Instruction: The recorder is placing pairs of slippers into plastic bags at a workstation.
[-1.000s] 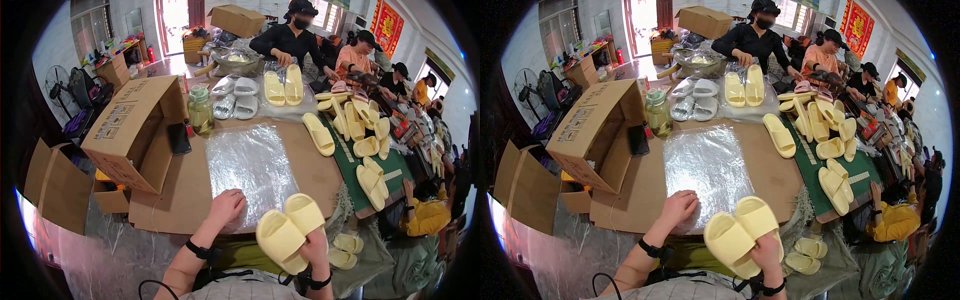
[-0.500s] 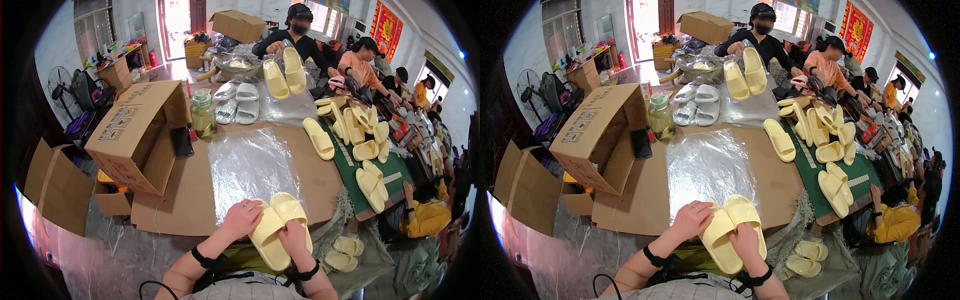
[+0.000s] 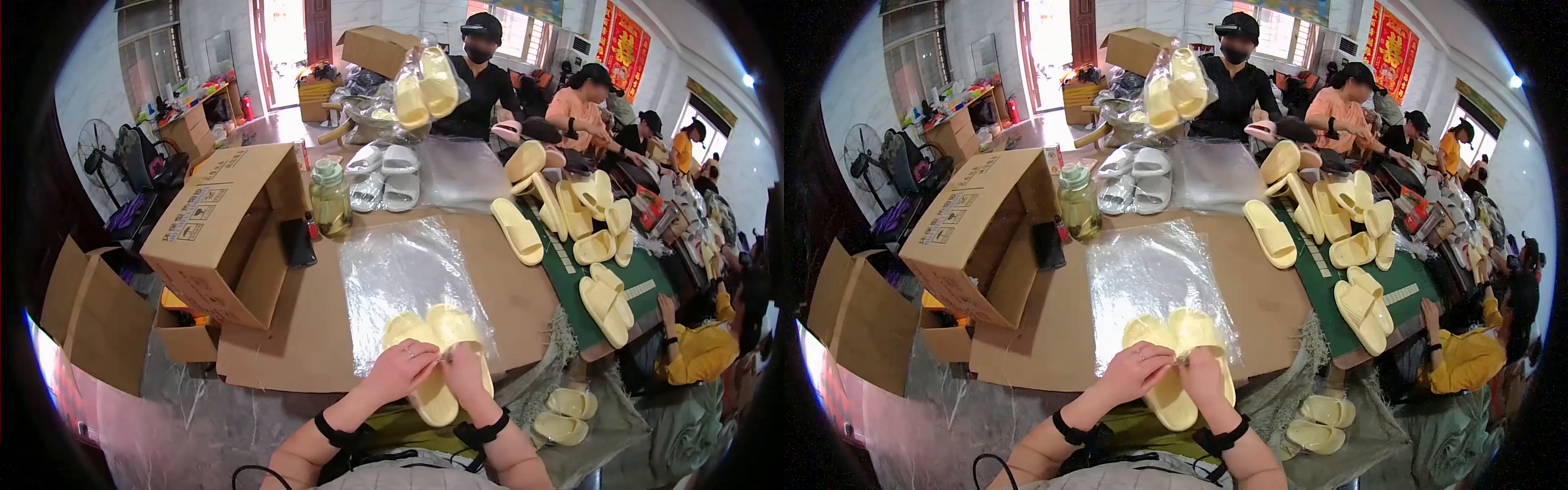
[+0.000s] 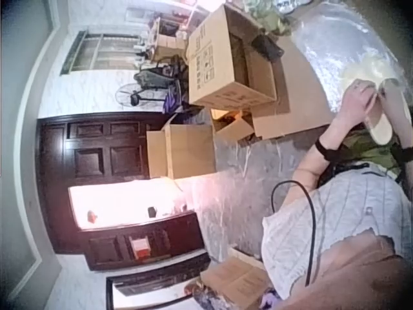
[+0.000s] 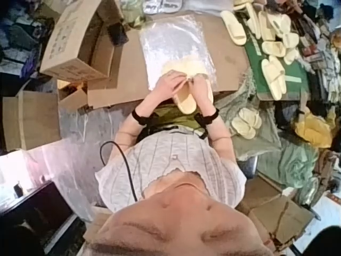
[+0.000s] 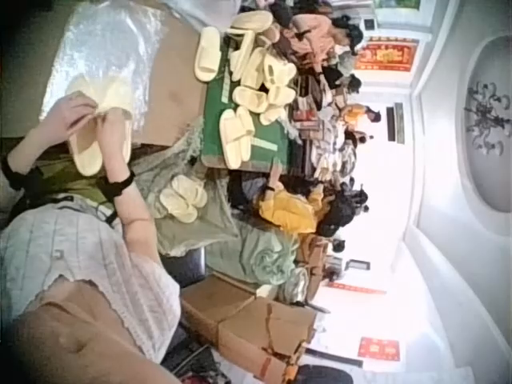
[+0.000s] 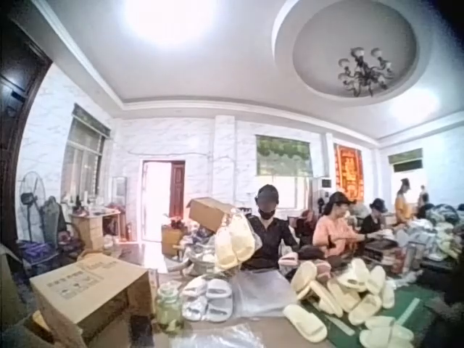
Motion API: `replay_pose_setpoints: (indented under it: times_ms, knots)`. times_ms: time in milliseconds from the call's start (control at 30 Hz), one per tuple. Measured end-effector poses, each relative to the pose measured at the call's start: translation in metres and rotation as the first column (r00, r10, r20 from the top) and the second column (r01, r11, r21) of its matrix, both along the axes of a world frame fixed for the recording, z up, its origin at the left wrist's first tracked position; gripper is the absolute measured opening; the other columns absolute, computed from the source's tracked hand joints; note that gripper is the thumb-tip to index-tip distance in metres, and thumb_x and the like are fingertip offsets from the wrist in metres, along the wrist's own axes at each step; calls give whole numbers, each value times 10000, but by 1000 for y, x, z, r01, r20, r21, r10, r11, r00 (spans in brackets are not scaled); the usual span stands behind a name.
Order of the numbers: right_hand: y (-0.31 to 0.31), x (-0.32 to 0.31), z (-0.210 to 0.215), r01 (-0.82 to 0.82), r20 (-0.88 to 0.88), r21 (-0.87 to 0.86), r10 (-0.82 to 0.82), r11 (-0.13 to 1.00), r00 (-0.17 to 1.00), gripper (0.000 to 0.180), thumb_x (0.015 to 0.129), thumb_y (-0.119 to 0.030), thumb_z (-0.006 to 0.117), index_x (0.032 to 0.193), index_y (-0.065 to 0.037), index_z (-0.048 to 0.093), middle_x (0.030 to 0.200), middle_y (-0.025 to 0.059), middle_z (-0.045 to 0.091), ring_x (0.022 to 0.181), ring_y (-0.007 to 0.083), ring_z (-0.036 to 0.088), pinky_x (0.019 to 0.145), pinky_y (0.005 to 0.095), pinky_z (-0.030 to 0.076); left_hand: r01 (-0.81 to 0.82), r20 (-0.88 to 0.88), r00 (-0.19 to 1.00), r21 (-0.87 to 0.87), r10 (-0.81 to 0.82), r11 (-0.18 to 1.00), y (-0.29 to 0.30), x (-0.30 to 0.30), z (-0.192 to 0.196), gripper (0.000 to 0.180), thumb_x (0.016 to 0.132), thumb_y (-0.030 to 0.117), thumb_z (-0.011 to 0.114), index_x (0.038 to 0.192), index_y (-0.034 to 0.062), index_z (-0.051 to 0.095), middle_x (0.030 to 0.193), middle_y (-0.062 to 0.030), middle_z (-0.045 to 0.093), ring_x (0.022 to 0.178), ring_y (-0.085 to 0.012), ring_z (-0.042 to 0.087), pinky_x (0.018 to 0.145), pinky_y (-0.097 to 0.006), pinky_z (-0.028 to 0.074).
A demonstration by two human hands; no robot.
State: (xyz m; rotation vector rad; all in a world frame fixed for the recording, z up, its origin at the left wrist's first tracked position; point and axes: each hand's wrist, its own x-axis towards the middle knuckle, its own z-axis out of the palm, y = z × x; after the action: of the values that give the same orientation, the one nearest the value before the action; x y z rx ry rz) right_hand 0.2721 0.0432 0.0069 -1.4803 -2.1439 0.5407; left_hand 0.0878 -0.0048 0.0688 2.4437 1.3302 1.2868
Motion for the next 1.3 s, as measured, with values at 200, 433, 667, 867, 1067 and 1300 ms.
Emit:
replay_pose_setpoints:
  times_ms: [200,433,667,867,1067,1300]
  knots:
    - [6,3,-32,-162,39,130,158,978,987,253,836,-185,717,993,-14,617,932,212,617,844,411,627,738,505,513,73,47,996,-51,-71,996,0,3,3,144,857,91,704,997,58,698,1075,-63,696,960,-264,656,815,-357,560]
    - [24,-15,-3,-8,-125,205,34,979,992,223,880,-174,677,979,-12,559,905,207,586,815,415,602,711,505,493,228,214,958,-161,-192,960,-9,2,5,118,915,79,678,1022,45,711,1109,-77,717,977,-285,669,866,-378,543]
    - [53,-23,-2,36,-66,484,-4,874,998,272,919,-198,687,980,30,550,963,232,592,882,428,608,712,491,494,394,319,898,-272,-304,878,-14,-8,9,119,905,54,676,1005,45,740,1103,-92,723,982,-270,680,872,-373,543]
    - [31,-31,21,-92,-263,232,154,968,953,468,868,-136,733,1265,16,538,1165,268,542,1054,451,546,906,470,490,275,313,933,-292,-180,916,-10,-39,4,142,866,118,731,1001,73,736,1084,-74,721,1028,-278,666,912,-382,530]
    - [-34,27,85,-448,-64,-15,446,894,893,488,850,-139,760,1288,3,599,1290,228,587,1199,357,558,981,398,482,-137,141,973,-278,182,951,7,-61,-19,510,792,295,822,1243,120,660,1418,-135,550,1297,-369,503,1070,-470,439]
    - [-10,36,114,-273,-605,-248,72,929,793,134,924,-118,720,957,11,716,811,61,704,726,96,643,640,266,497,-324,-182,946,-473,269,819,24,-59,-39,953,740,513,822,1526,164,411,1621,-299,183,1504,-490,158,1201,-539,259]
